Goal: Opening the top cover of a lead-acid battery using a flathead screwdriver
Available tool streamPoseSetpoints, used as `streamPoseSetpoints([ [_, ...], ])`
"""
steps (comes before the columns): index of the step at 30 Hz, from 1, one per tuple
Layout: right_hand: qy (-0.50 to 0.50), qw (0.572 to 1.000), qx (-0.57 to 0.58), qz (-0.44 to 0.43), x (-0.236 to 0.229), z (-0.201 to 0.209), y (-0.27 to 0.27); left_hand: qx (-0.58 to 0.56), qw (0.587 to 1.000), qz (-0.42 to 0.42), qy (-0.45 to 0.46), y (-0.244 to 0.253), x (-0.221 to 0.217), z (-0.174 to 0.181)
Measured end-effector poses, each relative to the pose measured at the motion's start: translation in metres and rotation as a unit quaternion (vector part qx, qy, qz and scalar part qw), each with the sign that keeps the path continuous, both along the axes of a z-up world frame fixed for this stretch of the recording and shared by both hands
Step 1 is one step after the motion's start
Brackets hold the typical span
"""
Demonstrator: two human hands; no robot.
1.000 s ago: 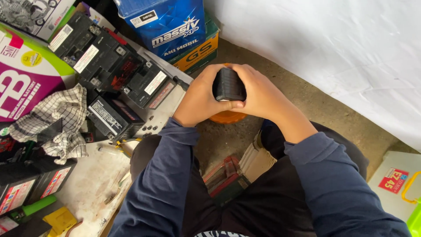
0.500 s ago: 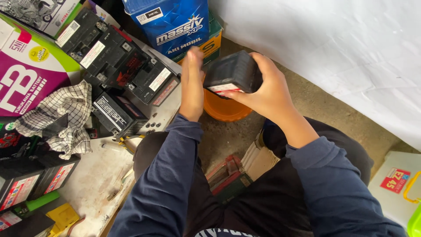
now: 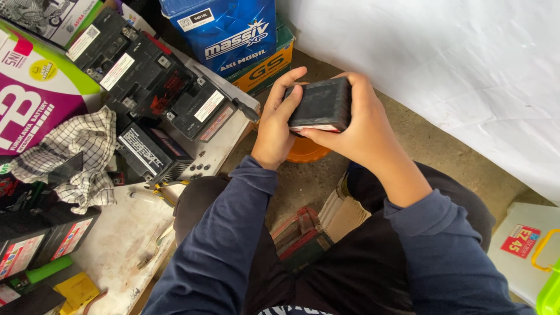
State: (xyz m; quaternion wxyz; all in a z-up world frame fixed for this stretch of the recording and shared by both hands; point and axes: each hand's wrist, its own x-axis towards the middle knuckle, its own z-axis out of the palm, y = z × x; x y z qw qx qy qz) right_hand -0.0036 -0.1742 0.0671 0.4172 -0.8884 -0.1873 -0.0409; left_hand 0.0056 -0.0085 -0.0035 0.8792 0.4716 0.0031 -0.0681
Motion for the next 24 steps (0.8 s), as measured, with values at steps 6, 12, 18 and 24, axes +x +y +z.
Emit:
streamPoseSetpoints([
  [6, 0.039, 0.999, 0.014, -0.012, 0.001, -0.007, 0.002, 0.084, 0.995, 0.042, -0.034, 0.000, 0.005, -0.004],
  [12, 0.132, 0.987, 0.056, -0.076, -0.002, -0.015, 0.003, 0.106, 0.992, 0.029, -0.063, -0.004, 0.005, -0.024],
  [18, 0.120, 0.986, 0.078, -0.084, -0.004, -0.008, 0.003, 0.145, 0.988, 0.012, -0.059, -0.004, 0.001, -0.002],
  [24, 0.168, 0.978, 0.068, -0.105, 0.000, -0.004, 0.004, 0.165, 0.985, 0.028, -0.028, -0.004, 0.008, -0.001],
])
